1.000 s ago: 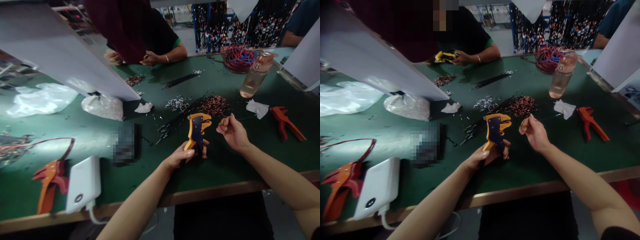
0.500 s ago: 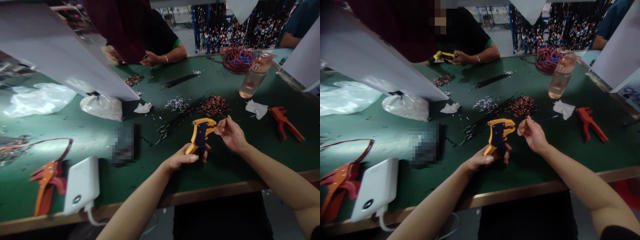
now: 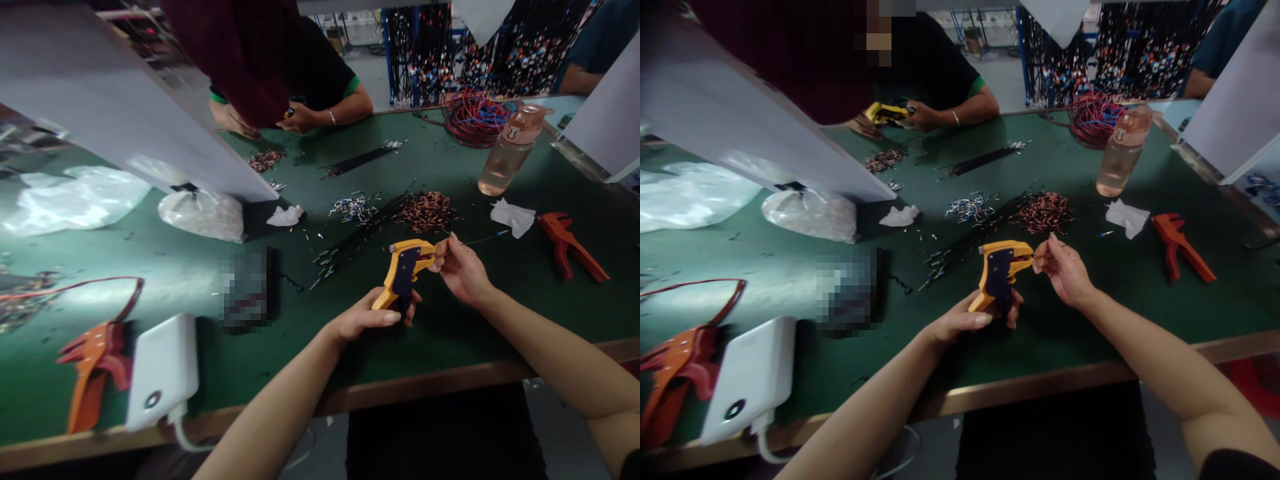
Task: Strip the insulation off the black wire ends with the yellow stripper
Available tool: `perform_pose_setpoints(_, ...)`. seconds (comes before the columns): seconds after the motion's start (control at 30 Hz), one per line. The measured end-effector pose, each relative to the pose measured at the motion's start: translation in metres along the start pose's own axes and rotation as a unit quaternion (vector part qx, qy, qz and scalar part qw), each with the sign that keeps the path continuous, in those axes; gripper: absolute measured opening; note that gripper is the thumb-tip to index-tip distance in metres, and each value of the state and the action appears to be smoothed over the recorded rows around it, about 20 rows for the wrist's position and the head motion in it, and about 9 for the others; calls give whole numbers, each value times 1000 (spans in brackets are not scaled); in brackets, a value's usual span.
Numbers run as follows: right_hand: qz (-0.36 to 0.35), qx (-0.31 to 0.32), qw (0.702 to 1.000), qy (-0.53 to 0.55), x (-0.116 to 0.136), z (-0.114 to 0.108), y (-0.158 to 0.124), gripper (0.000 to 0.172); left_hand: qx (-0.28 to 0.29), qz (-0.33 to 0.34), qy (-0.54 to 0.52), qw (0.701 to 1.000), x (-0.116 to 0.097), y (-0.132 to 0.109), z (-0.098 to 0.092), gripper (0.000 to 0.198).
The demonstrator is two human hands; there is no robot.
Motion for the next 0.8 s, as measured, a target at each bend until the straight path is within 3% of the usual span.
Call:
perform_pose_setpoints(0.47,-3,8,1000,-22,2,1,0,44,-28,-2,43,999,-4,2,2,47)
perform_pose_setpoints(0.8,-20,28,999,-14,4,4,-4,40,-48,-6,147,988,-7,-2,4,45)
Point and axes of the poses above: each hand's wrist, its own y-axis towards the middle knuckle, its own z-axis out of the palm, x = y × z, the point moved 2 cm from there along y, towards the middle knuckle, and after that the axes turned 11 degrees about z, right-handed, at the moved point
